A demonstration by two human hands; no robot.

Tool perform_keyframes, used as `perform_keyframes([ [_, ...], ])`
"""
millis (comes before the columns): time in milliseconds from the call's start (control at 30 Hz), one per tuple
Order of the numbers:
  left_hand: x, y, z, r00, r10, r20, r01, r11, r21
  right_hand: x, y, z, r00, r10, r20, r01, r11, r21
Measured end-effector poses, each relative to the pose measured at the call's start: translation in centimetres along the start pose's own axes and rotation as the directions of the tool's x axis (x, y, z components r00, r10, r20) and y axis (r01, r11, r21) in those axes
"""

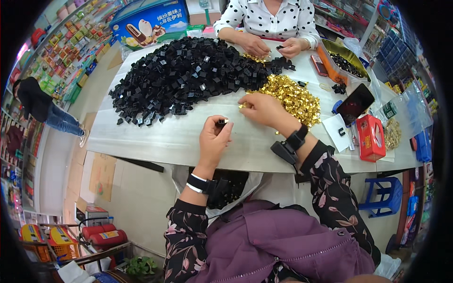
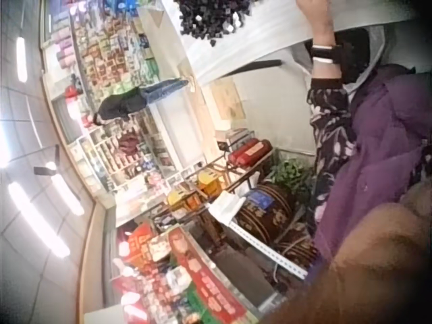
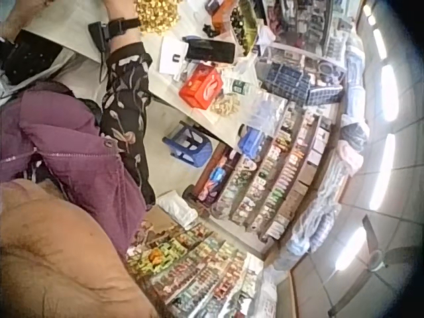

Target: Sorting and picking small black and gold plastic components at a workstation.

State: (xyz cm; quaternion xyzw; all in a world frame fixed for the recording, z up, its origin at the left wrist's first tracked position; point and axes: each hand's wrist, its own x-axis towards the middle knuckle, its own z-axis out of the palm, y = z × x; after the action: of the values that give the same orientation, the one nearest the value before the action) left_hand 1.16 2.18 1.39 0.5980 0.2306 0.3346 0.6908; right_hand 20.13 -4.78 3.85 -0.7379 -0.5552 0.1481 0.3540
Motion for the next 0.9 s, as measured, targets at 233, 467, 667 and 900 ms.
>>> perform_keyframes([
  [233,-0.3,-0.4,0.4,0.994,0.110,-0.018,-0.109,0.991,0.081,-0.5,0.0,0.9,0.965,-0.234,-0.116,0.173,0.904,-0.390],
  [467,-0.1,-1.9,-0.1,0.989,0.149,-0.015,-0.146,0.980,0.134,-1.8,-0.4,-0.3,0.998,0.015,-0.057,0.005,0.938,0.346],
  [667,-0.5,-1.7,0.5,0.976,0.181,0.118,-0.211,0.913,0.349,-3.1,-2.8,0.2,0.970,0.030,0.239,-0.193,0.688,0.699],
  [900,-0.7,-1.1,0.7,0.977,0.185,0.106,-0.208,0.933,0.292,-3.1,-2.4,0.3,0.925,0.116,0.361,-0.350,0.627,0.696],
])
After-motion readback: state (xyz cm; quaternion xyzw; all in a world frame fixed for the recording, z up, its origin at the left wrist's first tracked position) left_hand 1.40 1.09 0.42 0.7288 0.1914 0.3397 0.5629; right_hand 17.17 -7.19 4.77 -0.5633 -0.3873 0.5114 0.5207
